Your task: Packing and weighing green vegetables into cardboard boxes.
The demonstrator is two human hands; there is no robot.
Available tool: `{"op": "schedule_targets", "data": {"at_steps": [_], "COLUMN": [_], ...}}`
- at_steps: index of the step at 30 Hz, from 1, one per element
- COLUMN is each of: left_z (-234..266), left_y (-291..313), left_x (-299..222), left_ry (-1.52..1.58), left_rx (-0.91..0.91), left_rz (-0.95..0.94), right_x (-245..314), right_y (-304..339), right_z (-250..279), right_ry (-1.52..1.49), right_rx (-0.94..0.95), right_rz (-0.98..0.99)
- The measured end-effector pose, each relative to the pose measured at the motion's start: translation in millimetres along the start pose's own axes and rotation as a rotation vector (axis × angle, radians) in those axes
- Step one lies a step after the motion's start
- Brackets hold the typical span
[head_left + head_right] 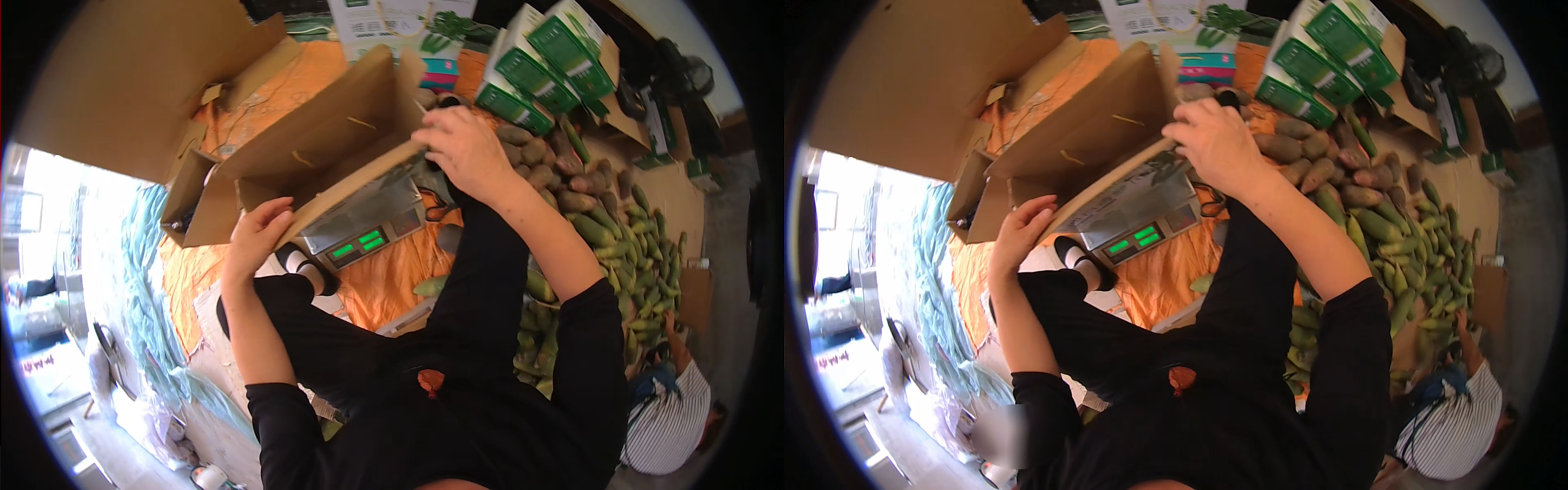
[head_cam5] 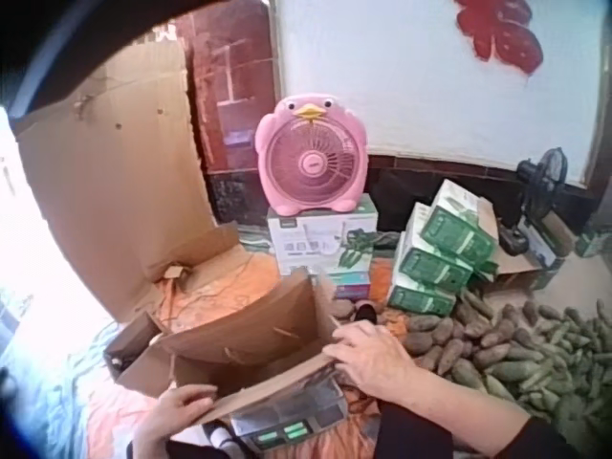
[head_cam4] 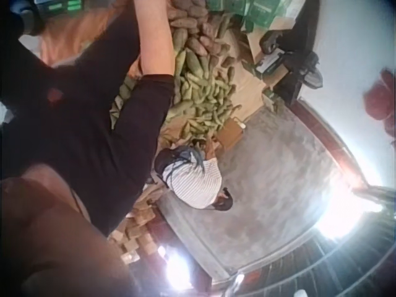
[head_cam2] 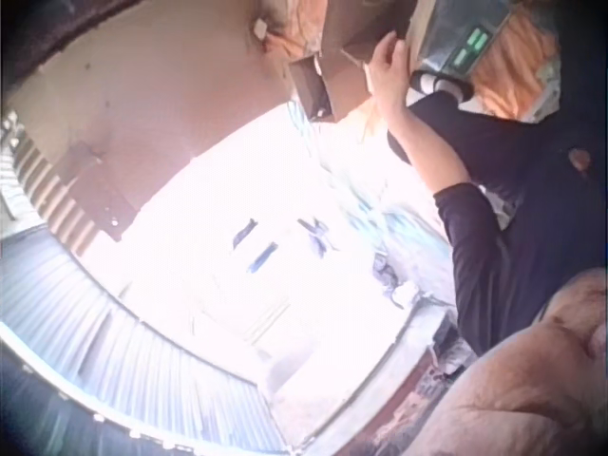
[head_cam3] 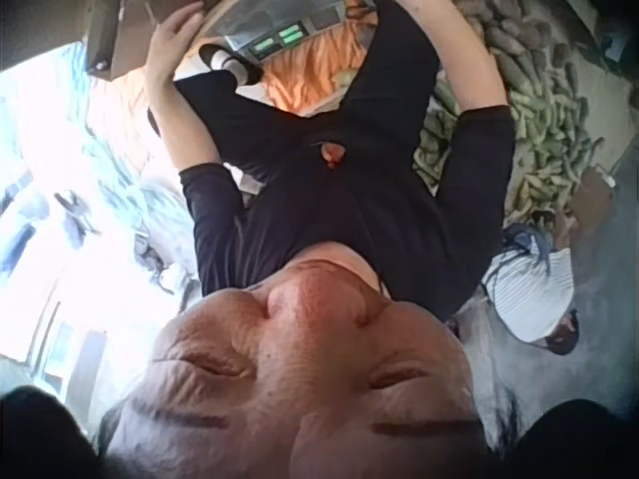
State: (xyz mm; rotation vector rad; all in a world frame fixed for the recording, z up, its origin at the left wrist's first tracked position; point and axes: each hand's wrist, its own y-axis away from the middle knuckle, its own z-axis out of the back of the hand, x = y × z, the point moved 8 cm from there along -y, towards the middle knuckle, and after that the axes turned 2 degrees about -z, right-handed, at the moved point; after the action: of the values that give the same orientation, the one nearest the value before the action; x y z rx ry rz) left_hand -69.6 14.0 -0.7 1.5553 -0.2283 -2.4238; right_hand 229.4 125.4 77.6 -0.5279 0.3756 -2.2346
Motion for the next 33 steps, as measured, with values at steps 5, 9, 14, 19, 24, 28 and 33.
{"op": "schedule_targets", "data": {"at_steps": [5, 9, 14, 19, 24, 28, 33], "left_z": [-11, -15, -45, -38, -25, -23, -22], "left_y": [-7, -9, -20, -20, -29, -26, -16], "left_x": [7, 12, 17, 25, 39, 27, 33], "left_ry": [-0.085, -0.153, -0.207, -0.428, -0.515, -0.555, -0.254], "left_rx": [0.162, 0.226, 0.255, 0.259, 0.059, -0.003, 0.142], "left_rz": [0.006, 0.031, 0.160, 0.138, 0.134, 0.113, 0.177], "right_x": [-70, -131, -150, -81, -65, -84, -99], "right_y": [65, 181, 376, 508, 557, 548, 499], "right_z": [47, 26, -41, -132, -116, -48, 5], "right_ry": [-0.057, -0.067, -0.110, -0.220, -0.272, 0.124, 0.549], "right_rx": [-0.134, -0.029, 0.292, 0.633, 0.688, 0.336, 0.365], "right_rz": [-0.292, -0.691, -1.163, -1.441, -1.563, -1.491, -1.089]}}
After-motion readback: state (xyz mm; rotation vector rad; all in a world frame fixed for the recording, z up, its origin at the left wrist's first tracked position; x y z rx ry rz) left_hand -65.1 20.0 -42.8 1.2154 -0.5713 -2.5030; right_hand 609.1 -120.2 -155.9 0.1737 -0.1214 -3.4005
